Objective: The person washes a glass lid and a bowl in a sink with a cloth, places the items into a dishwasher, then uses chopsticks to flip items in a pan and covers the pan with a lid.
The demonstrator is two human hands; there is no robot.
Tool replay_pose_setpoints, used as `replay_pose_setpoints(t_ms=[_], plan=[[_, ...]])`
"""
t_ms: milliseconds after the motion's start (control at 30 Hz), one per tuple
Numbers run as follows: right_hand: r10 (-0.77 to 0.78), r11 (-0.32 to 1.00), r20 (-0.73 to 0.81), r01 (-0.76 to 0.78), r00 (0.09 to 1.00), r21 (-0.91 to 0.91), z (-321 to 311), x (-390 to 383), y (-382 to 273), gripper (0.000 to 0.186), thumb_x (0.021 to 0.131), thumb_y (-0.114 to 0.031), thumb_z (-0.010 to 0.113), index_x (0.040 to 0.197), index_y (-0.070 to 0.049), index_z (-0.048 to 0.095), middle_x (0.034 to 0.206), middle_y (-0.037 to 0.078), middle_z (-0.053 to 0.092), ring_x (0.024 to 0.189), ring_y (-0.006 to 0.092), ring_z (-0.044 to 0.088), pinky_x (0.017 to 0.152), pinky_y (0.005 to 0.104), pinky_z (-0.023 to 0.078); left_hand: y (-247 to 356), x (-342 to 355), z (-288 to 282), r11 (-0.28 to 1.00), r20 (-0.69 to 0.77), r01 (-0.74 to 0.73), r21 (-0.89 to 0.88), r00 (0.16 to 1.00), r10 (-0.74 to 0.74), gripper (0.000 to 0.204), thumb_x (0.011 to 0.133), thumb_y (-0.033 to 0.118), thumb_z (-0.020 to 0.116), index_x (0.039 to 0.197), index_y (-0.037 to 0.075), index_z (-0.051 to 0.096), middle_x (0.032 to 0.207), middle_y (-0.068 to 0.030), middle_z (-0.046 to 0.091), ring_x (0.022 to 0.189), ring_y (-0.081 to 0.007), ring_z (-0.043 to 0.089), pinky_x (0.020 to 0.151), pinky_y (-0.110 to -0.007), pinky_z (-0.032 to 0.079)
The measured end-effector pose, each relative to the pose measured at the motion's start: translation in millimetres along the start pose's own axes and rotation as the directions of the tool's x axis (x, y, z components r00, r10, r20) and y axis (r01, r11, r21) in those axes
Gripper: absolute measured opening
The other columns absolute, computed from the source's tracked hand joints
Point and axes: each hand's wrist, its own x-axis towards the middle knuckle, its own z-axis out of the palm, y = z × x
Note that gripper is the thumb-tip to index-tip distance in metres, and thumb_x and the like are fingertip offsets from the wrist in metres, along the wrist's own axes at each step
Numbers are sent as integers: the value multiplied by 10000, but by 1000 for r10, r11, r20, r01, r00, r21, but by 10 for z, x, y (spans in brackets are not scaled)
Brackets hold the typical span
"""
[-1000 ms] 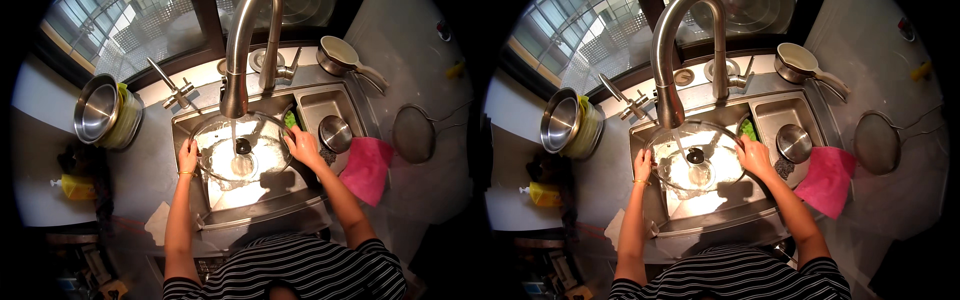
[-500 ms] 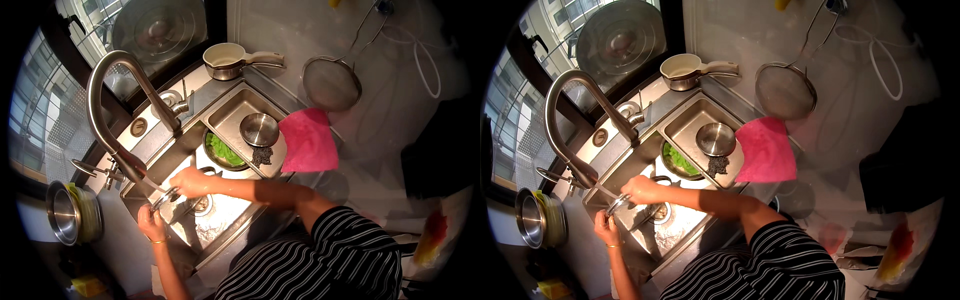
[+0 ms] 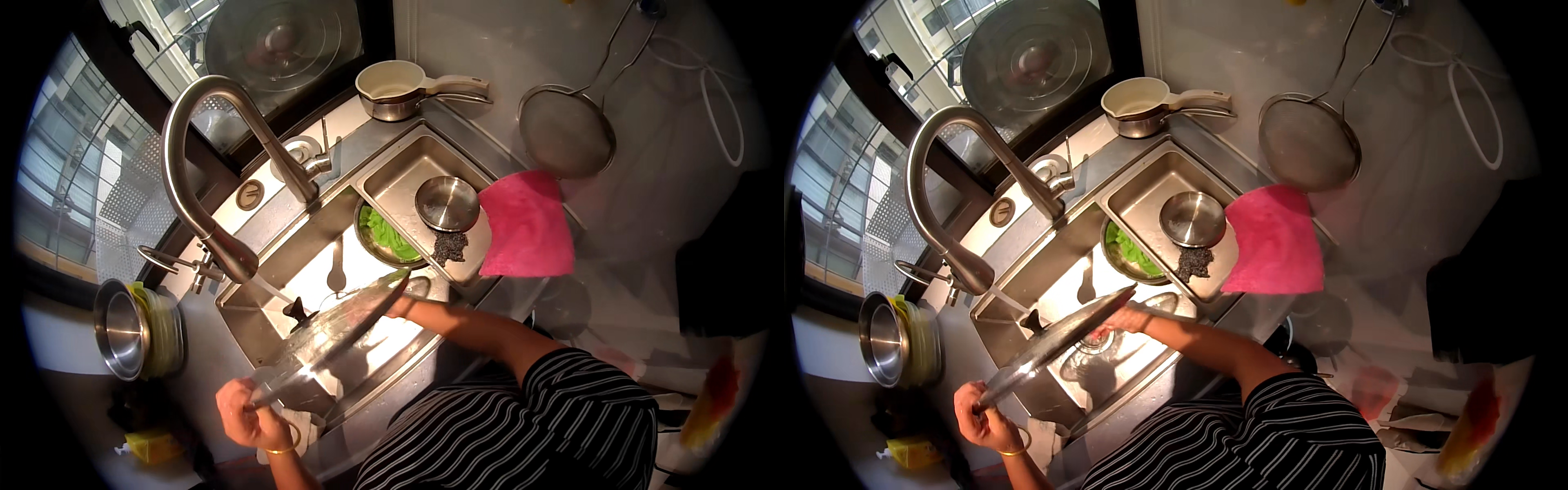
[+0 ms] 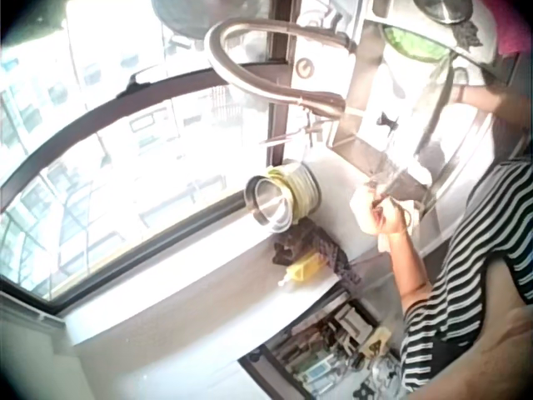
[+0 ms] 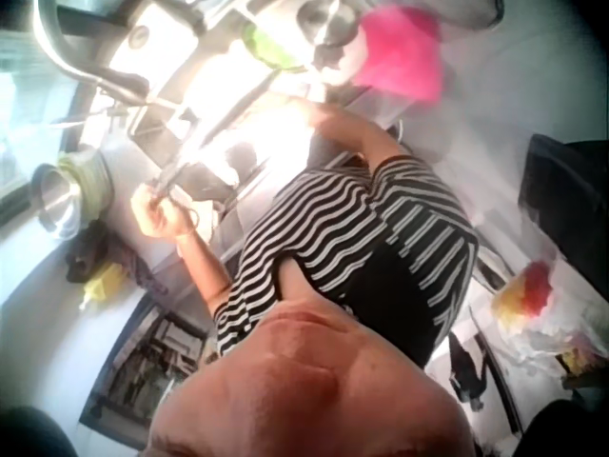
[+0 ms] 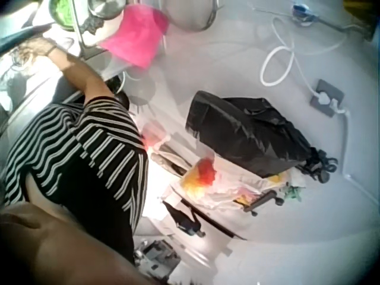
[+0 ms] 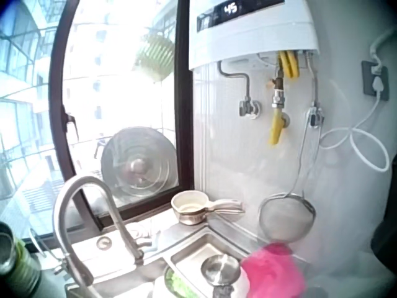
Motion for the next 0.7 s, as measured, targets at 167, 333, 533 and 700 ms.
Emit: replay_pose_setpoints(t_ms=[167, 333, 533, 700], plan=[[-213, 956, 175, 169, 961, 239, -97, -451, -1147, 536, 876, -285, 545, 1264, 47, 380, 1204, 205, 506, 1054, 325, 552, 882, 379, 474, 346, 99, 80, 975, 159, -224, 3, 962, 220, 165, 686, 126, 599, 715, 2, 493, 754, -134, 528, 705, -288, 525, 664, -392, 403], [-298, 917, -403, 142, 866, -374, -527, -880, -1881, 328, 859, -184, 595, 1085, 48, 544, 955, 155, 629, 847, 228, 641, 761, 277, 524, 433, 456, 720, 847, 500, -526, -75, 715, 488, 208, 650, 34, 591, 854, 45, 634, 875, -115, 603, 792, -263, 597, 640, -347, 444], [-640, 352, -237, 5, 731, -936, -1532, -1631, -2023, 208, 786, -236, 660, 867, -45, 677, 796, 125, 661, 719, 213, 643, 623, 328, 485, 384, 1006, 1583, 744, 495, -624, -241, 580, 647, 169, 700, 64, 587, 852, -3, 615, 900, -119, 620, 820, -238, 610, 637, -329, 476], [-798, 131, -242, -233, 552, -964, -1630, -1996, -2205, 160, 757, -212, 639, 759, -54, 664, 694, 145, 618, 632, 308, 600, 564, 367, 459, 729, 1551, 2318, 415, 510, -873, -256, 243, 825, 215, 643, 108, 583, 840, 24, 562, 897, -94, 591, 814, -224, 579, 687, -311, 470]])
